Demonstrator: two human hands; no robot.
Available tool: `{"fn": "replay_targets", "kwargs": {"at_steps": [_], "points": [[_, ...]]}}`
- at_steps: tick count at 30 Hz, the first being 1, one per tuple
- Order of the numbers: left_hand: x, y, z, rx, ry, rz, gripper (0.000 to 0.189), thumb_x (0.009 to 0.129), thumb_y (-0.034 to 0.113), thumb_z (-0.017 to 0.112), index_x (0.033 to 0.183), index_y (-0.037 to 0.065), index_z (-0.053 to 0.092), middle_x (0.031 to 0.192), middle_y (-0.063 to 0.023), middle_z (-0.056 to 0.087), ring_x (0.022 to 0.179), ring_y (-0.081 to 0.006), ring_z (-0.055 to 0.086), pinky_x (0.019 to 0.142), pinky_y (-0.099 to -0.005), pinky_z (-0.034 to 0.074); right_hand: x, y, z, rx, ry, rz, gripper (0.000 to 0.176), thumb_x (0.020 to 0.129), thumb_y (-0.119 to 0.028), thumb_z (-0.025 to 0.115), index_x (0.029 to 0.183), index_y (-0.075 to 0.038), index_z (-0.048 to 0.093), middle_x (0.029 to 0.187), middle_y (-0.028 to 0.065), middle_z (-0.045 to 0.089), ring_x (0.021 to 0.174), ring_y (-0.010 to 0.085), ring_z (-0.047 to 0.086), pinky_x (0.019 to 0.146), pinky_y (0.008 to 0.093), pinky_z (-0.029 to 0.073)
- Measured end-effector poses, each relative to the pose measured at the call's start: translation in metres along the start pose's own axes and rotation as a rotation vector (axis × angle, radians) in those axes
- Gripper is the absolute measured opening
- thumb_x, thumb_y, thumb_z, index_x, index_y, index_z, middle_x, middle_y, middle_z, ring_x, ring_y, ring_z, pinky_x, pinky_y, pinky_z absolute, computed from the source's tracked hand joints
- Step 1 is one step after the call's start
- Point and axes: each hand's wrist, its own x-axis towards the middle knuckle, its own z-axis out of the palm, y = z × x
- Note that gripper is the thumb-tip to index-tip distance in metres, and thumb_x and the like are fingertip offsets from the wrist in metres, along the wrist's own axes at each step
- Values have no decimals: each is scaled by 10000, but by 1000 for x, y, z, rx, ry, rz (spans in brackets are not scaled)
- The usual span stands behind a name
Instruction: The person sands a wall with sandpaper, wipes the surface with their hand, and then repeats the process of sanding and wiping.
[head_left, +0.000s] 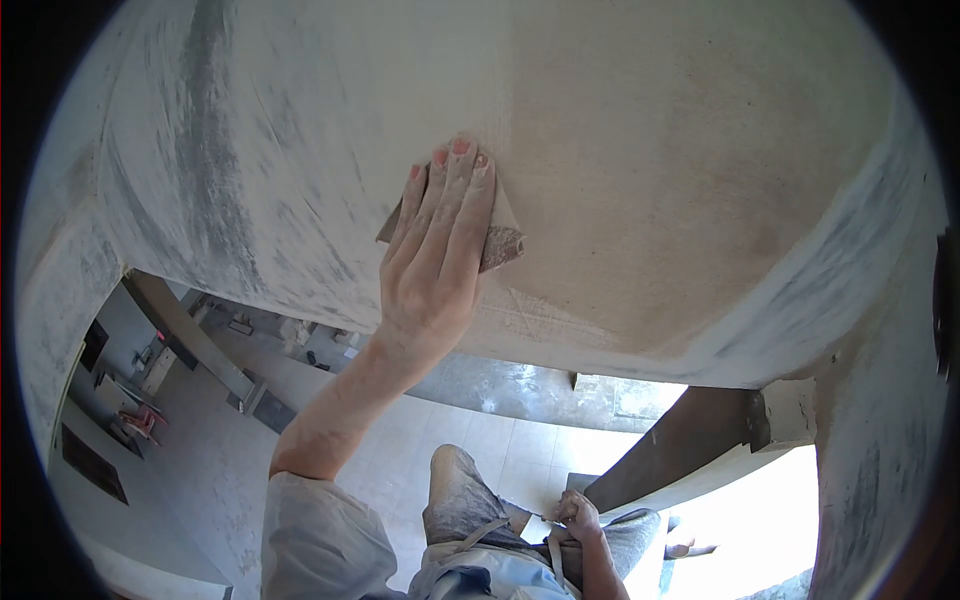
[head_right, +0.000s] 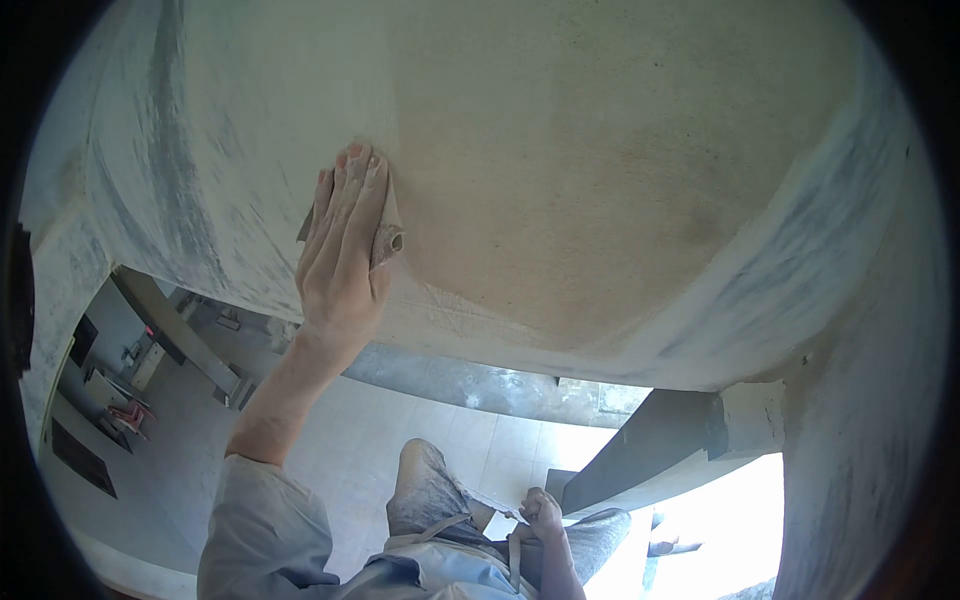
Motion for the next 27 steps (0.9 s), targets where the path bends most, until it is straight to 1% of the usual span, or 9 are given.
{"fn": "replay_targets", "kwargs": {"at_steps": [6, 8, 10, 13, 14, 17, 20, 22, 27], "points": [[71, -25, 4, 90, 74, 61, 303, 973, 158, 502, 1207, -5, 608, 1209, -203, 632, 1227, -360, 536, 1058, -565, 395, 7, 7, -3, 169, 148, 142, 82, 916, -118, 481, 869, -72, 530, 686, 17, 488, 563, 141, 452, 659, 357, 462], [54, -26, 6, 94, 103, 65, 296, 978, 152, 497, 1204, -2, 610, 1219, -196, 628, 1232, -357, 532, 1063, -567, 387, 25, 47, -37, -156, 158, -68, 85, 920, -122, 477, 863, -80, 525, 677, 13, 479, 555, 137, 441, 664, 357, 459], [29, -18, 9, 60, 77, 37, 291, 980, 145, 499, 1208, 0, 608, 1230, -186, 625, 1234, -353, 531, 1062, -569, 387, 5, 8, -7, 181, 97, 118, 75, 916, -119, 492, 859, -77, 518, 700, 19, 492, 591, 144, 480, 698, 366, 475], [-8, -3, 7, -22, 1, -5, 295, 982, 144, 505, 1221, -1, 599, 1246, -174, 620, 1237, -347, 530, 1059, -569, 393, 11, 10, -11, 208, 26, 113, 76, 905, -120, 522, 853, -65, 514, 735, 21, 519, 669, 150, 538, 733, 376, 488], [-5, -6, 8, -31, 13, 18, 301, 985, 152, 503, 1225, -2, 597, 1252, -176, 616, 1241, -347, 527, 1061, -566, 392, 4, 7, -6, 52, 148, 75, 61, 898, -111, 529, 873, -56, 531, 738, 23, 521, 727, 163, 569, 740, 381, 493], [40, -17, 9, 9, 76, 64, 318, 994, 176, 477, 1228, -6, 595, 1257, -198, 605, 1252, -347, 515, 1070, -556, 386, -4, -2, 3, -801, -28, -429, 60, 901, -96, 515, 914, -51, 552, 724, 24, 519, 730, 177, 577, 737, 388, 490], [52, -19, 9, 43, 83, 60, 334, 1003, 194, 453, 1228, -9, 594, 1257, -209, 600, 1258, -343, 509, 1071, -549, 390, -7, -11, 7, -1137, -84, -682, 82, 902, -78, 497, 940, -40, 559, 724, 25, 519, 678, 166, 559, 716, 369, 489], [41, -12, 8, 23, 54, 29, 329, 1002, 185, 456, 1235, -5, 589, 1259, -199, 602, 1254, -339, 515, 1066, -548, 400, -7, -2, 3, -582, 33, -313, 82, 903, -76, 490, 931, -40, 558, 719, 19, 514, 638, 156, 534, 694, 361, 483], [-13, -3, 8, -73, -52, 10, 313, 982, 128, 484, 1254, 2, 575, 1275, -172, 600, 1244, -340, 525, 1063, -534, 415, 10, 14, -19, 192, 66, 111, 103, 905, -73, 471, 935, -43, 565, 719, 22, 509, 580, 126, 490, 664, 356, 479]]}}
